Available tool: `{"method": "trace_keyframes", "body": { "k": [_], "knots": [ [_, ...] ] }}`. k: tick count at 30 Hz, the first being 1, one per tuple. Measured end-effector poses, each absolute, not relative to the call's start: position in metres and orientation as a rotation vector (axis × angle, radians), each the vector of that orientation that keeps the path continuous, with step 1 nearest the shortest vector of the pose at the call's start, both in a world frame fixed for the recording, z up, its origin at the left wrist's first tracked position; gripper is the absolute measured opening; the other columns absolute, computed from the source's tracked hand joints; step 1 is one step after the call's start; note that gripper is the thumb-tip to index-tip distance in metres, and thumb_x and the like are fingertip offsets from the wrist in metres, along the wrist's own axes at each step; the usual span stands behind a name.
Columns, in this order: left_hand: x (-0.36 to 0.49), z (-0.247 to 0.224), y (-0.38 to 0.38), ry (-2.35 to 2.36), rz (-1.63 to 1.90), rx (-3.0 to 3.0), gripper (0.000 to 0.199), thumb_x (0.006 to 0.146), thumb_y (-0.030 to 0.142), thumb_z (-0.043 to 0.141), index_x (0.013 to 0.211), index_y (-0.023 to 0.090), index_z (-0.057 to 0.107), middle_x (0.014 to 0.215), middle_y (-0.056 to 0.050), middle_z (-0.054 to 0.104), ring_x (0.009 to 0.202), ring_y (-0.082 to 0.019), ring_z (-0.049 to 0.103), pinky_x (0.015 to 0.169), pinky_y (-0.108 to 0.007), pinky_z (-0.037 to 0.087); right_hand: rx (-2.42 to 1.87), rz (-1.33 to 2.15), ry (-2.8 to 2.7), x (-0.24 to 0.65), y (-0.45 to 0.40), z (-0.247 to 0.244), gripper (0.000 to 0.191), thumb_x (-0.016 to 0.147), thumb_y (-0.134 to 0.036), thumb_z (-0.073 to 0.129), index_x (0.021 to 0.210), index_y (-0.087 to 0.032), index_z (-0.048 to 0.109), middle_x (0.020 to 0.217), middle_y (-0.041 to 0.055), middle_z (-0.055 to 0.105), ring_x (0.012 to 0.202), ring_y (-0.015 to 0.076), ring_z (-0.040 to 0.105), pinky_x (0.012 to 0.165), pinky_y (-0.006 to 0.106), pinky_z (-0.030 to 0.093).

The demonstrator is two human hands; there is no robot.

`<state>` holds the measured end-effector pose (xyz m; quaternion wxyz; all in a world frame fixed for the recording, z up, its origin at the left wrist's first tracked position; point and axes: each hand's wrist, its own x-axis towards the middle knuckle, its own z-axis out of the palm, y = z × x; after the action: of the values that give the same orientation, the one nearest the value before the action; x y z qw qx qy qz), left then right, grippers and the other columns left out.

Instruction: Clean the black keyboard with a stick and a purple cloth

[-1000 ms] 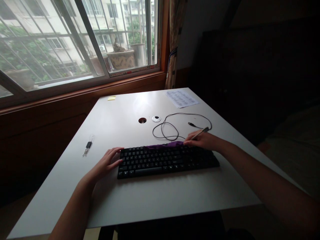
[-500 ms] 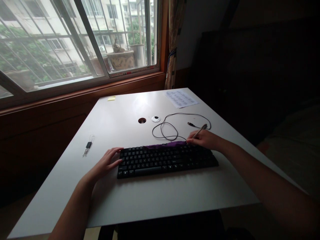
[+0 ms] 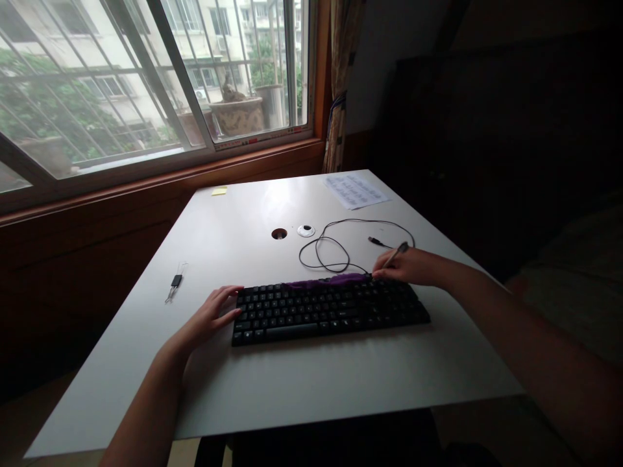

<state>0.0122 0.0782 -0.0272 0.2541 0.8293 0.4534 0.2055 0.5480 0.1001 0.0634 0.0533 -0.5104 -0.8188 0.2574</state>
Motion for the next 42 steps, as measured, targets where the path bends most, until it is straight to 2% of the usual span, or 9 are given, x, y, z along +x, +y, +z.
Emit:
{"method": "trace_keyframes", "body": {
  "k": [6,13,21,32,35,38,42],
  "knots": [
    [0.012,-0.028,0.078,1.237,0.571,2.259,0.047,0.101,0.046,0.058,0.145,0.030,0.050,0.141,-0.010,0.056,0.131,-0.029,0.053,0.113,-0.050,0.044,-1.452,0.846,-2.554,0.552,0.104,0.066,0.032,0.087,-0.052,0.063,0.088,-0.026,0.082,0.093,0.0052,0.077,0.090,0.0260,0.069,0.082,0.037,0.052],
    [0.012,-0.027,0.078,1.228,0.578,2.260,0.047,0.101,0.045,0.057,0.145,0.029,0.050,0.140,-0.010,0.058,0.131,-0.030,0.053,0.113,-0.051,0.045,-1.460,0.897,-2.332,0.548,0.092,0.056,0.043,0.089,-0.060,0.062,0.095,-0.023,0.081,0.095,0.0065,0.077,0.090,0.0249,0.069,0.079,0.034,0.051],
    [0.014,-0.024,0.077,1.232,0.568,2.273,0.048,0.101,0.046,0.058,0.146,0.030,0.050,0.142,-0.010,0.057,0.133,-0.030,0.053,0.114,-0.051,0.045,-1.356,0.912,-2.268,0.518,0.087,0.051,0.043,0.090,-0.061,0.061,0.091,-0.021,0.079,0.092,0.0065,0.076,0.089,0.0235,0.069,0.082,0.034,0.051],
    [0.013,-0.028,0.078,1.213,0.564,2.249,0.047,0.102,0.045,0.056,0.146,0.031,0.047,0.146,-0.009,0.053,0.137,-0.029,0.050,0.117,-0.050,0.041,-1.344,1.117,-2.009,0.518,0.090,0.032,0.042,0.086,-0.058,0.065,0.093,-0.018,0.077,0.088,0.0067,0.076,0.078,0.0212,0.070,0.076,0.034,0.055],
    [0.013,-0.028,0.078,1.211,0.559,2.248,0.047,0.102,0.045,0.056,0.146,0.031,0.047,0.145,-0.009,0.053,0.136,-0.029,0.050,0.116,-0.051,0.041,-1.356,0.953,-2.116,0.511,0.080,0.036,0.038,0.090,-0.055,0.061,0.094,-0.021,0.077,0.094,0.0069,0.077,0.087,0.0231,0.070,0.083,0.036,0.054],
    [0.014,-0.028,0.078,1.203,0.566,2.248,0.046,0.102,0.044,0.056,0.145,0.030,0.047,0.142,-0.010,0.054,0.134,-0.029,0.051,0.115,-0.052,0.042,-1.456,0.608,-2.294,0.490,0.066,0.044,0.035,0.095,-0.050,0.055,0.092,-0.024,0.077,0.099,0.0072,0.078,0.094,0.0252,0.070,0.088,0.038,0.052],
    [0.015,-0.028,0.077,1.211,0.595,2.256,0.045,0.101,0.044,0.057,0.143,0.030,0.047,0.140,-0.010,0.054,0.131,-0.029,0.052,0.113,-0.051,0.044,-1.759,0.350,-2.266,0.461,0.054,0.043,0.039,0.098,-0.048,0.048,0.080,-0.023,0.073,0.086,0.0105,0.077,0.081,0.0275,0.071,0.076,0.038,0.049]
  ]
}}
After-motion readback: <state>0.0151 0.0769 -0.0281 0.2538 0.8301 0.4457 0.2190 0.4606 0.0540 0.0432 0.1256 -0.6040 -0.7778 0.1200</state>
